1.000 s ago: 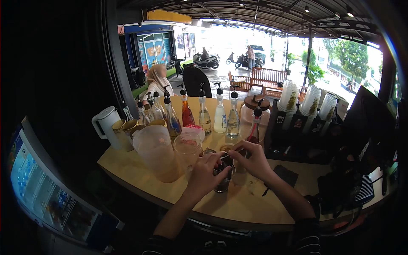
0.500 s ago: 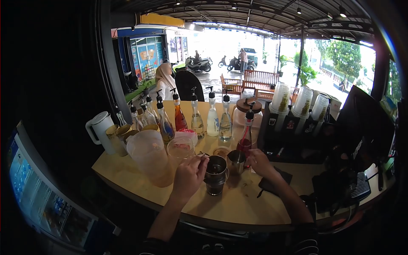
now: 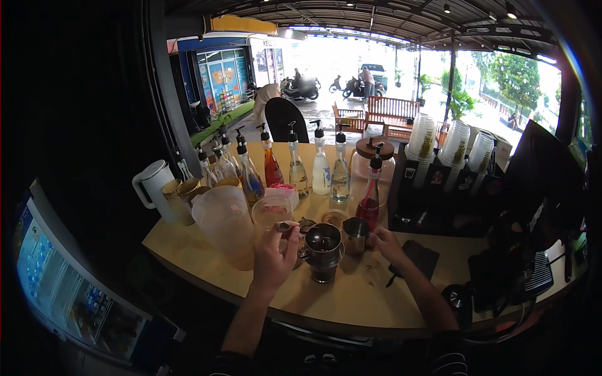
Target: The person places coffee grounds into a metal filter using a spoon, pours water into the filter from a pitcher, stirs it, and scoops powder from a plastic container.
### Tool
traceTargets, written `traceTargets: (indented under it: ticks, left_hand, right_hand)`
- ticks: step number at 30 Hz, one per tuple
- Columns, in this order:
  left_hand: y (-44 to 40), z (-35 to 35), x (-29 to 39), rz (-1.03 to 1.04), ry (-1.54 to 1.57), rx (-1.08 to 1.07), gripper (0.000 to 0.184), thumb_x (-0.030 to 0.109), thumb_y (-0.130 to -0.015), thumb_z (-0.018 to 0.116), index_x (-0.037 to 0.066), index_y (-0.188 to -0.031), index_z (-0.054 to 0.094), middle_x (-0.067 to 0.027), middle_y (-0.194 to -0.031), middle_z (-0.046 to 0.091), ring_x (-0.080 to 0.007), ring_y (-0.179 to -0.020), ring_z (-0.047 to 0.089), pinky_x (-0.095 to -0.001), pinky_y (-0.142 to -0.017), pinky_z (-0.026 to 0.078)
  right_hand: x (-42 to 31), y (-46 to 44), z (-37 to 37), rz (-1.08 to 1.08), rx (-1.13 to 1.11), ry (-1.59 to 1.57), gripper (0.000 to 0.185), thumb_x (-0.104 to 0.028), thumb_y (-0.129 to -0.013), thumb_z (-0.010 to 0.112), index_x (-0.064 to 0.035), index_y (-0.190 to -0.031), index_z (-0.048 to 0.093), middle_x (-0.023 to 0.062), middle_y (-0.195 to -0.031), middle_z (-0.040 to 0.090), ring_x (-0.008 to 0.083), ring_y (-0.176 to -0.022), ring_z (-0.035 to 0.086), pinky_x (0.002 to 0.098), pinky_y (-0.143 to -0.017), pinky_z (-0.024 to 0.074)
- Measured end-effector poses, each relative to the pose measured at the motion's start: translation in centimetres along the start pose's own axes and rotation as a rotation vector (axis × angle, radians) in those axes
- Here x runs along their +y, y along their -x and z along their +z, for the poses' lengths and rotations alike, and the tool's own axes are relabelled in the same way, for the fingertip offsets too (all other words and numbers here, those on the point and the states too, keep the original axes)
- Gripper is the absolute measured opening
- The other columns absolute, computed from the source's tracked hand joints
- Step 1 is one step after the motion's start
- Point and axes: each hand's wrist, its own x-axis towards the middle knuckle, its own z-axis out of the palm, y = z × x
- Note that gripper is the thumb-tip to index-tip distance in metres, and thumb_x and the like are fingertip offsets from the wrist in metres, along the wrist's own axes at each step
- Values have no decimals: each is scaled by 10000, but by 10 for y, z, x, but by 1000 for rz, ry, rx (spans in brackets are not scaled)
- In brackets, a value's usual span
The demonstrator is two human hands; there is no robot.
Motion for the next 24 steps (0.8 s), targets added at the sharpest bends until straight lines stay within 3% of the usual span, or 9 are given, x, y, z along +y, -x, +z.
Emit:
traceTargets:
  ticks: [4,11,13,19,24]
  left_hand:
    - [0,3,-3,1,29,19,87,93,-901,579,26,-951,606,-98,-774,658,-218,-724,657,-338,-666,499]
    - [1,2,-7,-12,59,27,93,77,-902,577,10,-962,602,-105,-778,653,-197,-738,673,-315,-666,509]
    - [1,2,-8,-10,67,28,93,77,-902,577,10,-961,602,-110,-789,652,-199,-736,673,-317,-664,509]
    - [0,4,-8,-13,95,25,95,74,-901,576,8,-964,600,-121,-808,649,-203,-734,677,-322,-657,510]
    - [1,6,-14,-16,120,18,92,77,-901,578,14,-965,598,-120,-797,647,-209,-741,679,-324,-658,512]
  right_hand:
    - [-13,4,10,2,145,-175,207,-210,-963,525,-35,-857,551,2,-723,551,65,-665,523,230,-594,439]
    - [-47,-2,-19,-85,157,-103,191,-223,-969,523,-53,-892,561,-32,-710,525,40,-644,474,212,-599,392]
    - [-76,3,-25,-202,120,-199,214,-226,-967,529,-38,-864,546,-38,-685,489,42,-614,439,214,-563,372]
    - [-154,9,-31,-249,100,-133,180,-200,-958,551,-49,-860,540,-41,-717,526,13,-660,469,181,-609,391]
    - [-185,6,-25,-335,4,-11,179,-159,-931,590,-14,-858,514,-6,-746,555,13,-630,514,188,-523,428]
